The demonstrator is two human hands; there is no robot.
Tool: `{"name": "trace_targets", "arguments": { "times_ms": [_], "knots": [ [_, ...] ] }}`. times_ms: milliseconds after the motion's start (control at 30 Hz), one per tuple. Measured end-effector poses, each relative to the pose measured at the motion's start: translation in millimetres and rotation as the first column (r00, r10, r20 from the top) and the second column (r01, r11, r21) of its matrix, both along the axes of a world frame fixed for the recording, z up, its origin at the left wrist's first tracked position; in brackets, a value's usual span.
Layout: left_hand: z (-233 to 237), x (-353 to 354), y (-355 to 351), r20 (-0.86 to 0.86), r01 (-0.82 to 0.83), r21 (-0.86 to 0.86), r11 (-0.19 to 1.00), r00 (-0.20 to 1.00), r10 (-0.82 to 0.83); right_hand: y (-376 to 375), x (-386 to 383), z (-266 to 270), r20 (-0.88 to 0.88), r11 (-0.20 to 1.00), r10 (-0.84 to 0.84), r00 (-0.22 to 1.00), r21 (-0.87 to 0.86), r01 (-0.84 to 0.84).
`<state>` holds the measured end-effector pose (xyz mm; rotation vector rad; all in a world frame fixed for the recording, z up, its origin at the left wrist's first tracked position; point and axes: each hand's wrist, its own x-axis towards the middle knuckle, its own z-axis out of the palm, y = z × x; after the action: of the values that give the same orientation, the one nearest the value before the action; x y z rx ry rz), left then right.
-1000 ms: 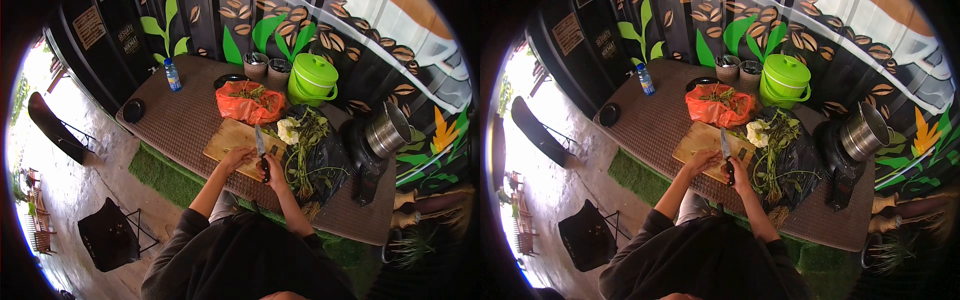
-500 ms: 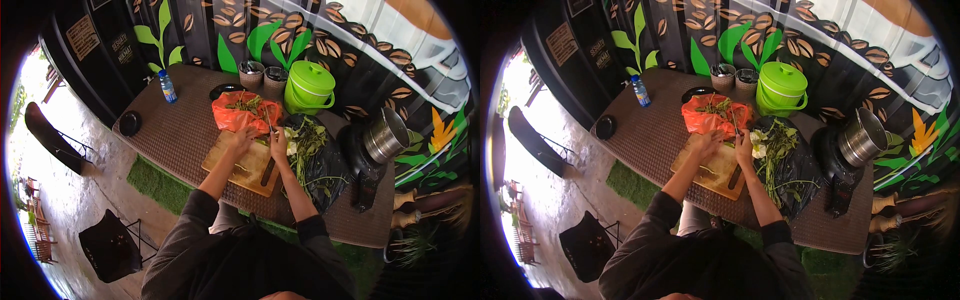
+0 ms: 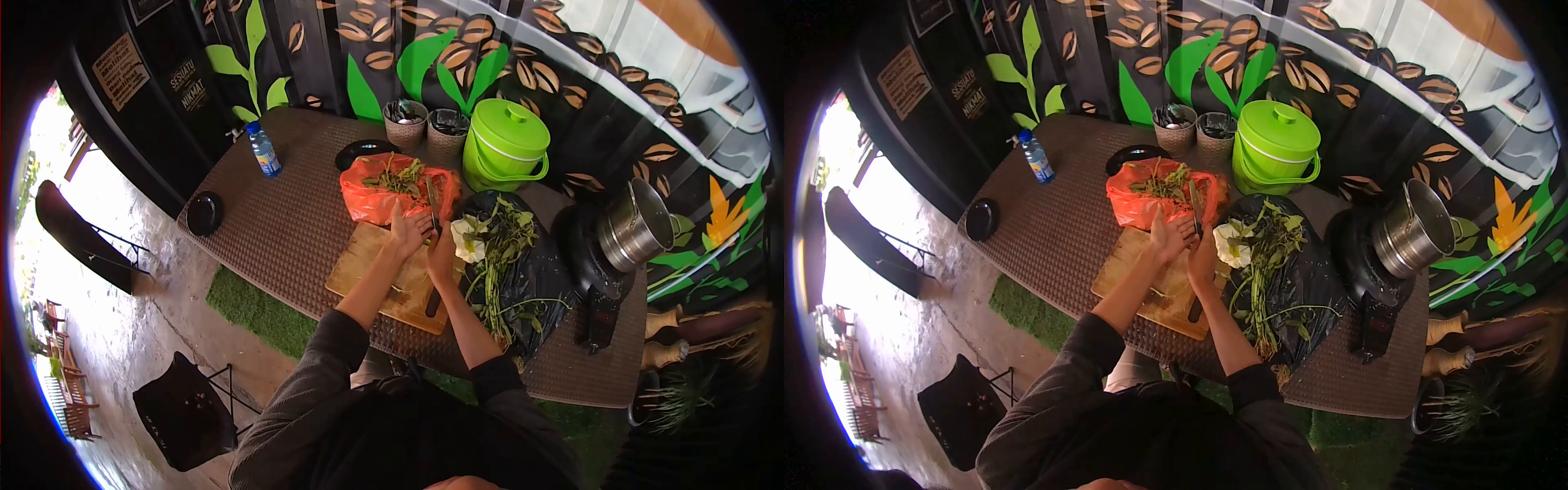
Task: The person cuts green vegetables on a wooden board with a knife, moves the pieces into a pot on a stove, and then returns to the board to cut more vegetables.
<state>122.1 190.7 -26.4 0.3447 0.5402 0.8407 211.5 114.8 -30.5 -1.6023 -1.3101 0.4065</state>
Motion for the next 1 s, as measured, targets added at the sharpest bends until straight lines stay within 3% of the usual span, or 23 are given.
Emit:
{"name": "trace_targets", "arguments": {
  "times_ms": [100,233,300,333,400,433,500,533,600,633,667,700,733,800,900,1000],
  "knots": [
    [3,-1,-2,0.114,0.001,-0.024,1.000,0.993,0.002,-8,-2,-2,0.060,1.000,0.002,0.998,-0.029,0.000],
    [7,-2,-3,0.208,-0.041,-0.082,0.996,0.976,0.057,-25,-3,-1,0.015,0.999,0.032,0.999,-0.040,-0.032],
    [9,-9,-4,0.158,-0.027,0.019,0.999,0.987,0.024,-39,-3,-6,0.022,0.989,0.025,0.999,0.142,-0.028],
    [12,-11,-4,0.159,-0.028,0.020,0.999,0.987,0.024,-44,0,-9,0.023,0.989,0.025,0.999,0.143,-0.028],
    [11,-16,-4,0.055,-0.025,0.070,0.997,0.998,0.021,-55,9,-18,-0.272,0.995,0.095,0.958,0.055,-0.083],
    [5,-19,-4,0.055,-0.023,0.070,0.997,0.998,0.019,-60,13,-23,-0.272,0.995,0.093,0.958,0.054,-0.081],
    [1,-23,-9,-0.245,0.152,0.250,0.956,0.965,-0.089,-69,20,-23,-0.375,0.996,0.086,0.923,0.031,-0.080],
    [0,-26,-16,-0.243,0.158,0.252,0.955,0.965,-0.096,-78,25,-19,-0.471,0.991,0.131,0.872,0.063,-0.114],
    [-5,-37,-36,-0.631,0.313,0.387,0.867,0.775,0.002,-99,36,-1,-0.531,0.992,0.116,0.839,0.019,-0.126],
    [-16,-42,-41,-0.633,0.315,0.387,0.867,0.774,0.001,-108,41,3,-0.593,0.989,0.103,0.799,-0.026,-0.147],
    [-27,-47,-46,-0.732,0.407,0.545,0.733,0.656,0.180,-112,49,-10,-0.526,0.991,0.042,0.850,-0.084,-0.101],
    [-31,-51,-55,-0.759,0.521,0.643,0.562,0.530,0.377,-120,50,-9,-0.529,0.991,0.039,0.848,-0.088,-0.100],
    [-33,-53,-62,-0.762,0.524,0.640,0.563,0.529,0.374,-128,52,-8,-0.519,0.991,0.004,0.855,-0.114,-0.074],
    [-36,-54,-73,-0.856,0.733,0.512,0.448,0.389,0.342,-142,54,-8,-0.529,0.987,-0.045,0.847,-0.155,-0.044],
    [-40,-55,-91,-0.805,0.746,0.562,0.357,0.395,0.443,-160,52,-10,-0.522,0.974,-0.039,0.852,-0.209,-0.083],
    [-43,-51,-96,-0.820,0.738,0.535,0.412,0.335,0.464,-175,44,-13,-0.550,0.968,-0.005,0.835,-0.211,-0.133]
  ]
}}
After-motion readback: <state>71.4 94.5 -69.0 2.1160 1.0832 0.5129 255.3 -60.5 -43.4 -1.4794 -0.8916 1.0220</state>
